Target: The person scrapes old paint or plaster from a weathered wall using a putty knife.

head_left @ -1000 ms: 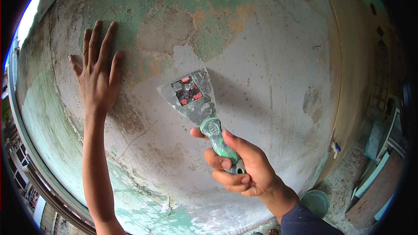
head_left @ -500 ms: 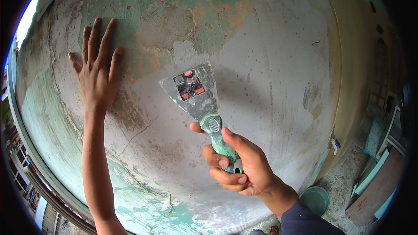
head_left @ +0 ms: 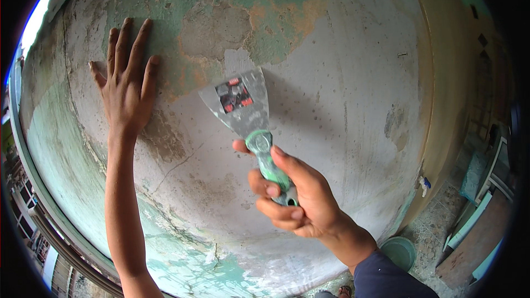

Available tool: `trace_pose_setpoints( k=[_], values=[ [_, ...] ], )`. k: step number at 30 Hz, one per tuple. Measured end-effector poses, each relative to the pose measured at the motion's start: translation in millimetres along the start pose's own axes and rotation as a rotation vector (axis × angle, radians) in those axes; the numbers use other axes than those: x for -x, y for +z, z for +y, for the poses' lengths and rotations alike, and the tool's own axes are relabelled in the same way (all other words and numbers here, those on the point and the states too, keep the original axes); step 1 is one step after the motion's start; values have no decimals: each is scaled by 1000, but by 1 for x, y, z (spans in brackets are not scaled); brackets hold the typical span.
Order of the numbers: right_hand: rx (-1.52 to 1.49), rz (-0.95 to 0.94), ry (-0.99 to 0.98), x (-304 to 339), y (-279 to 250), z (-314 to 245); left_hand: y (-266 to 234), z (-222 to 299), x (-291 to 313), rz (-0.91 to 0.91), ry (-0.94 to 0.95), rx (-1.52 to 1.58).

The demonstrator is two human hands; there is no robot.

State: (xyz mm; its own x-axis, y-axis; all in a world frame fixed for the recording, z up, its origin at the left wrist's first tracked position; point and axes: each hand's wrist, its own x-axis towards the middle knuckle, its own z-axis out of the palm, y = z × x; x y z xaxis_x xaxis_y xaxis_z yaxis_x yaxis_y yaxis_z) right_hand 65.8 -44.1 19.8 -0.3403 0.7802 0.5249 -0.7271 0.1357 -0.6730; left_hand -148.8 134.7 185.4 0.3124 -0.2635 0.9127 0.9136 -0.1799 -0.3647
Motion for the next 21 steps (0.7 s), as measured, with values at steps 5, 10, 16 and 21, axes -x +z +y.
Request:
trace_pose_setpoints(
  k=[5,10,16,21],
  values=[
    [21,-2,-19,-3,-4,-3,-3,4,0,-4,-6,8],
    [-14,21,2,7,-1,-2,-3,2,1,-5,-16,22],
    [12,28,0,2,2,-6,-1,2,2,-3,-1,6],
    [55,-17,-6,-4,-5,-7,-3,2,2,-10,2,-7]
  ],
)
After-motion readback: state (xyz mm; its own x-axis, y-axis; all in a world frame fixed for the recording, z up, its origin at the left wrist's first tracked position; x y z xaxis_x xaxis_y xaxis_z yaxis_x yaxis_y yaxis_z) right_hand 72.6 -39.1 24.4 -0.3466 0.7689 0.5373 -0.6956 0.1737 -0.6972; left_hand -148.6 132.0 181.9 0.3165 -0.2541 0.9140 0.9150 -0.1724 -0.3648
